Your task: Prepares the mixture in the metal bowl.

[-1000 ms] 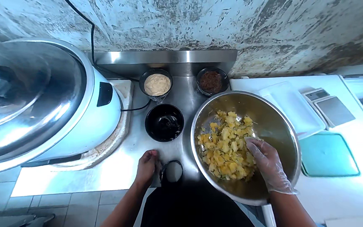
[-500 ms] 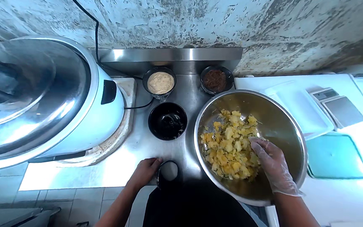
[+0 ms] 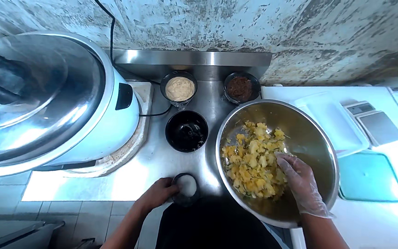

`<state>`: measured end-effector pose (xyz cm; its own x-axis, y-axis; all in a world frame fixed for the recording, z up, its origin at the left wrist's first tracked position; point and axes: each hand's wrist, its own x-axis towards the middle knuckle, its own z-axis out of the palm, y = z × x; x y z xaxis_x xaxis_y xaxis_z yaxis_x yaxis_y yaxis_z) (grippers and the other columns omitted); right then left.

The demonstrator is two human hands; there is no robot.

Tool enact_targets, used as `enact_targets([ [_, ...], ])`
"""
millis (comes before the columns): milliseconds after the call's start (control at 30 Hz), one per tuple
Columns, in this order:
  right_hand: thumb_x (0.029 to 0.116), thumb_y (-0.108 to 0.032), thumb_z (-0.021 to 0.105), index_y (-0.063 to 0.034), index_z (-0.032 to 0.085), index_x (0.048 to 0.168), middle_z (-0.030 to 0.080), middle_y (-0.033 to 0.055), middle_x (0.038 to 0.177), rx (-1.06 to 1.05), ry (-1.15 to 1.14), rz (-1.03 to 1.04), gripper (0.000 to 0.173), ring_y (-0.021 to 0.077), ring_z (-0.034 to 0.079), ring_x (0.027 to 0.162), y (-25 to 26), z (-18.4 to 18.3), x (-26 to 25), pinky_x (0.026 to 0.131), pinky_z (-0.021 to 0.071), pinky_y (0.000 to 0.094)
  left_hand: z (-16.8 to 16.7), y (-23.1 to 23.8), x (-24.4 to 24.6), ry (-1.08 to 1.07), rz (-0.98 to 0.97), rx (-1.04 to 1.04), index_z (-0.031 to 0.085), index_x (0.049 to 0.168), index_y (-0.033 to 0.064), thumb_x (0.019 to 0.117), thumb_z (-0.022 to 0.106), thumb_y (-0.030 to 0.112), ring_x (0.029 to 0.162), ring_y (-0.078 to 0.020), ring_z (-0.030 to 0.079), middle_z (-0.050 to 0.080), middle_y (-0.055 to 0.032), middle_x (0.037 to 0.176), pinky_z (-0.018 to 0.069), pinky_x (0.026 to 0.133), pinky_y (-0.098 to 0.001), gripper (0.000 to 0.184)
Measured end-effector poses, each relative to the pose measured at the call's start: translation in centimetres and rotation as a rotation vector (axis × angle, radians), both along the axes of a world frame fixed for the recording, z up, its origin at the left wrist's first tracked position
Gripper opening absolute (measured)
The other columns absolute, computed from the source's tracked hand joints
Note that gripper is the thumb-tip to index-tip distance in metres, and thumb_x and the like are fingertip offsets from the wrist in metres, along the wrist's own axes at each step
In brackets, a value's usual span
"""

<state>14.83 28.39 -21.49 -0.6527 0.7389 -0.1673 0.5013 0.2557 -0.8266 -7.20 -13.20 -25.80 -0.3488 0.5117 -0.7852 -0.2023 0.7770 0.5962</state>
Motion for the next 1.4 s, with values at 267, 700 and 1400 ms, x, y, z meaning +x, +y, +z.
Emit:
enact_targets([
  [267, 0.0973, -0.033, 0.064, -0.0071, 0.074, 0.116, 0.073, 0.0062, 0.112, -0.015, 0.009, -0.015, 0.033, 0.0148, 0.069, 0.104, 0.0, 0.0, 0.0, 0.091, 0.0582, 0.0383, -0.6, 0.8, 2.3, -0.074, 0.114, 0.581, 0.052, 0.122, 0.0074, 0.079, 0.085, 0.019, 0.105, -0.0201, 0.066, 0.065, -0.0087, 0.12, 0.0575, 0.088, -0.0392, 0.056],
  [700, 0.097, -0.035, 0.062, -0.008, 0.075, 0.115, 0.073, 0.0058, 0.115, -0.012, -0.004, -0.008, 0.035, 0.0148, 0.068, 0.107, 0.1, 0.0, 0.1, 0.093, 0.0572, 0.0394, -0.5, 3.6, 1.0, -0.197, 0.099, 0.335, 0.054, 0.144, 0.0076, 0.0922, 0.065, 0.041, 0.109, -0.0182, 0.065, 0.065, -0.0097, 0.128, 0.0554, 0.09, -0.0382, 0.063],
  [1400, 0.0977, -0.032, 0.063, -0.0079, 0.074, 0.116, 0.073, 0.0061, 0.113, -0.023, -0.024, 0.004, 0.032, 0.0154, 0.068, 0.105, -0.1, 0.3, -0.1, 0.091, 0.0575, 0.0407, -0.6, 6.5, 1.5, 0.481, 0.045, 0.027, 0.06, 0.123, 0.0015, 0.1082, 0.038, 0.026, 0.094, -0.0273, 0.068, 0.068, -0.0151, 0.098, 0.0549, 0.088, -0.0485, 0.035],
])
